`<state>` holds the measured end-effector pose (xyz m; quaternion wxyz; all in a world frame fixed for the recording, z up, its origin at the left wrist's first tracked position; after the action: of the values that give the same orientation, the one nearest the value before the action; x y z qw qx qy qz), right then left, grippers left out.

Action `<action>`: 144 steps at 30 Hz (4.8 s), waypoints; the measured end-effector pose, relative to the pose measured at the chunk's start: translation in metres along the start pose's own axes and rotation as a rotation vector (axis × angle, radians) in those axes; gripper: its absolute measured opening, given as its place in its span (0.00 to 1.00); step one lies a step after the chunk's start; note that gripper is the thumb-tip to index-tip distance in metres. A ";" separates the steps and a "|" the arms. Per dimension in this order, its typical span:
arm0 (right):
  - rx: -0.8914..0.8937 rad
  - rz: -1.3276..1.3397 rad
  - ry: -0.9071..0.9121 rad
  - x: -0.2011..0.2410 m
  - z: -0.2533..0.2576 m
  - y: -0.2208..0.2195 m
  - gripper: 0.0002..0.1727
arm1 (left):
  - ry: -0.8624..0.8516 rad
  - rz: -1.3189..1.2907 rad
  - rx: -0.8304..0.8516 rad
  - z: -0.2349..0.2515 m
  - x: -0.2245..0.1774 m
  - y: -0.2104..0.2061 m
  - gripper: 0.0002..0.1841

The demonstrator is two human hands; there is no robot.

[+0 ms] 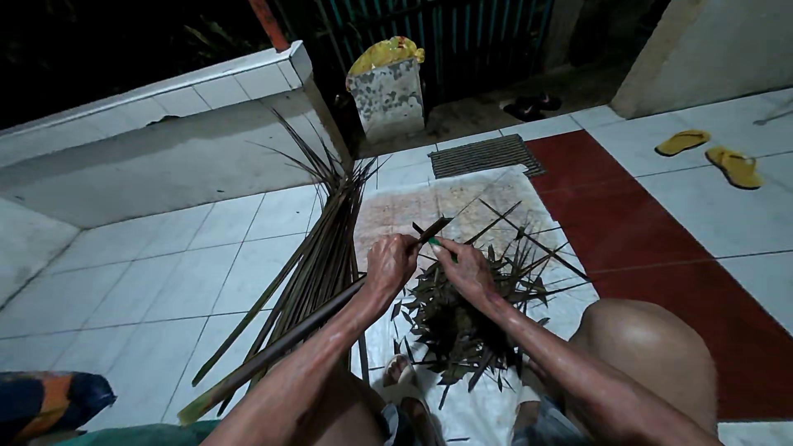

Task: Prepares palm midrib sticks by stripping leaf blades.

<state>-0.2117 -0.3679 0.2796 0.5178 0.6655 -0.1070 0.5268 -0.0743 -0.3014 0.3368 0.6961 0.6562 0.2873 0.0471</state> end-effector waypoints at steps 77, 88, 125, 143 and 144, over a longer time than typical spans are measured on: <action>-0.314 0.110 0.089 -0.028 0.010 0.081 0.22 | 0.106 -0.571 0.254 -0.010 0.055 0.025 0.13; -0.143 0.397 0.118 0.019 -0.025 0.048 0.22 | -0.124 -0.609 0.402 -0.029 -0.001 0.021 0.13; -0.133 0.198 0.256 0.051 -0.092 0.000 0.21 | -0.116 -0.279 0.227 -0.148 -0.037 0.095 0.14; -0.179 0.047 0.128 0.065 -0.091 0.000 0.21 | -0.339 -0.447 0.198 -0.036 0.010 0.026 0.16; -0.177 0.044 0.112 0.066 -0.091 0.000 0.22 | -0.359 -0.419 0.142 -0.049 0.004 0.036 0.16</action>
<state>-0.2376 -0.2683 0.3252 0.5679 0.5842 -0.1386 0.5631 -0.0829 -0.2511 0.3709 0.6828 0.6274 0.2913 -0.2351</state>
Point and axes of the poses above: each hand's wrist, its own z-axis towards the middle knuckle, its own y-axis out of the back of the hand, x = y × z, the point moved 10 cm from there along z, towards the middle knuckle, and after that the axes turned 6 degrees about y, right-handed, at the moved point
